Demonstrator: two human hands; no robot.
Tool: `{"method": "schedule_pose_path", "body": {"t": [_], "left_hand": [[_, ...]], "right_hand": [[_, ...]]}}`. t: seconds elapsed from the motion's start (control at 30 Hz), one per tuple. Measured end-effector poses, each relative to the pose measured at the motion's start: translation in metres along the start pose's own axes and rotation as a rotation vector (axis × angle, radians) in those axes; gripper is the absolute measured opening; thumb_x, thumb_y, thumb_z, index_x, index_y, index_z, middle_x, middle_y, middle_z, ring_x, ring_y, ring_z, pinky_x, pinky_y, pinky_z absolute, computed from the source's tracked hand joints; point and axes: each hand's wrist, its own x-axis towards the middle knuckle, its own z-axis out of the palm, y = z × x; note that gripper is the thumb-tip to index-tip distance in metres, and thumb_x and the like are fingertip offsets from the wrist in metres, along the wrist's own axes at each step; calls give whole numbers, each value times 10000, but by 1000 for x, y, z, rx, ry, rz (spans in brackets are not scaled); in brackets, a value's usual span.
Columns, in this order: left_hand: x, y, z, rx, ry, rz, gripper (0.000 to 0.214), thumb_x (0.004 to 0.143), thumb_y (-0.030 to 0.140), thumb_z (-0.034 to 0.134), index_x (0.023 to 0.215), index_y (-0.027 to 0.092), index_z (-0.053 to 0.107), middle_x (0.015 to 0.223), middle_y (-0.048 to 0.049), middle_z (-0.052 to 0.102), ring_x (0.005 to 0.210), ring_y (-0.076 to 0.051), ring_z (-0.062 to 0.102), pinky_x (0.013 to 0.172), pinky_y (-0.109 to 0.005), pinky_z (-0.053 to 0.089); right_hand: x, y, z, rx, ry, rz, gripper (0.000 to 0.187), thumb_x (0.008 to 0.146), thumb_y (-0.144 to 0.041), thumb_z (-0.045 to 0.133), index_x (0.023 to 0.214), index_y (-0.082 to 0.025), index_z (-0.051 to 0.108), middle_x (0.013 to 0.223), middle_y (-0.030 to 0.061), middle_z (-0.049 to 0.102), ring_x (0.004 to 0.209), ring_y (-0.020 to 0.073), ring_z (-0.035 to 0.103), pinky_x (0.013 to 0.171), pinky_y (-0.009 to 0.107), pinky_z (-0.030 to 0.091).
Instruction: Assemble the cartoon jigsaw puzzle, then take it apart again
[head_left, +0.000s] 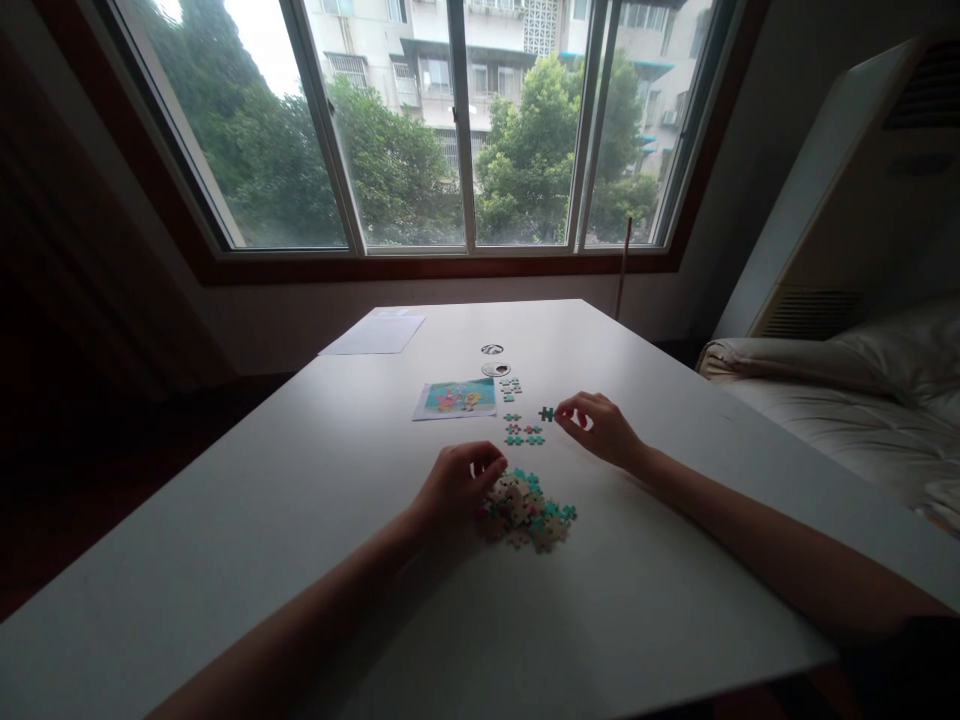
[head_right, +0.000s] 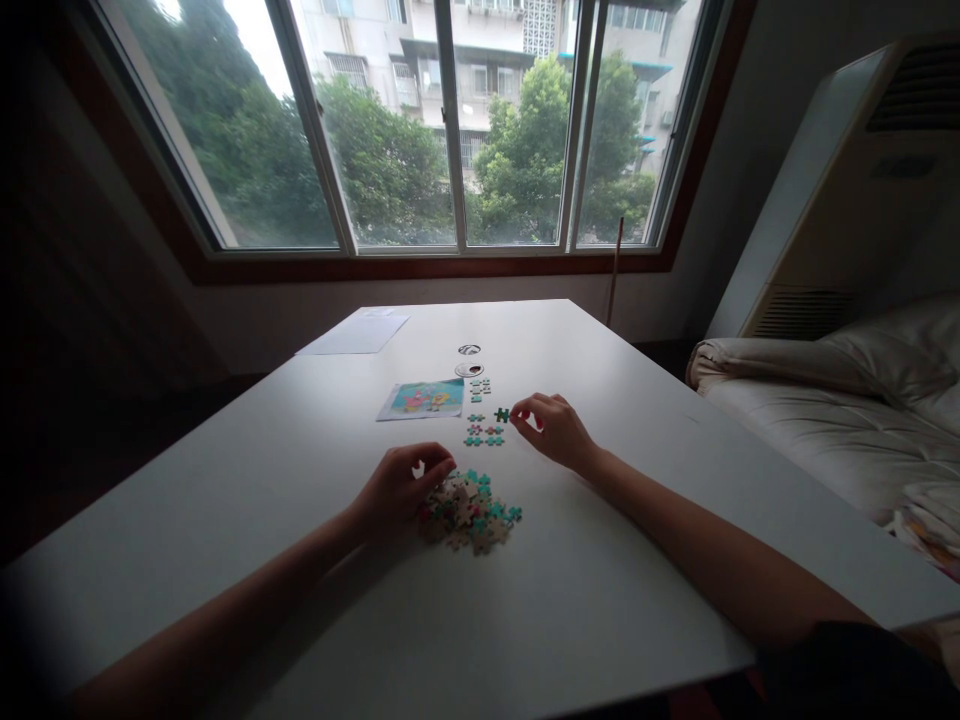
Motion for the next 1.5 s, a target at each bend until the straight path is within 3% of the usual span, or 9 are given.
{"method": "schedule_pose_path", "body": {"t": [0.37,0.6,1.3,1.5], "left_hand": [[0,-3,0,15,14,4,190,784,257,503,670,155,615,561,29,549,531,-96,452,550,-203,354],[0,-7,1,22,8,-4,184,789,253,499,680,160,616,567,27,552,534,-99,451,550,-207,360],[0,-5,3,35,-5,-10,193,790,264,497,685,161,622,574,24,564,536,-102,457,551,-212,365],[0,-7,1,34,0,-3,183,790,254,499,684,162,617,569,27,558,535,-100,457,551,-207,358]], "right_hand": [[22,18,31,144,-283,292,167,761,-290,557,799,-158,652,677,13,618,573,101,509,547,215,393],[34,31,36,136,-370,282,151,730,-281,588,779,-168,674,674,8,628,577,101,521,553,209,387],[37,34,36,102,-379,297,156,730,-260,579,794,-165,685,694,28,644,616,127,565,583,232,409],[32,18,28,121,-358,285,150,750,-268,564,792,-172,671,672,12,624,582,105,530,558,219,396]]}}
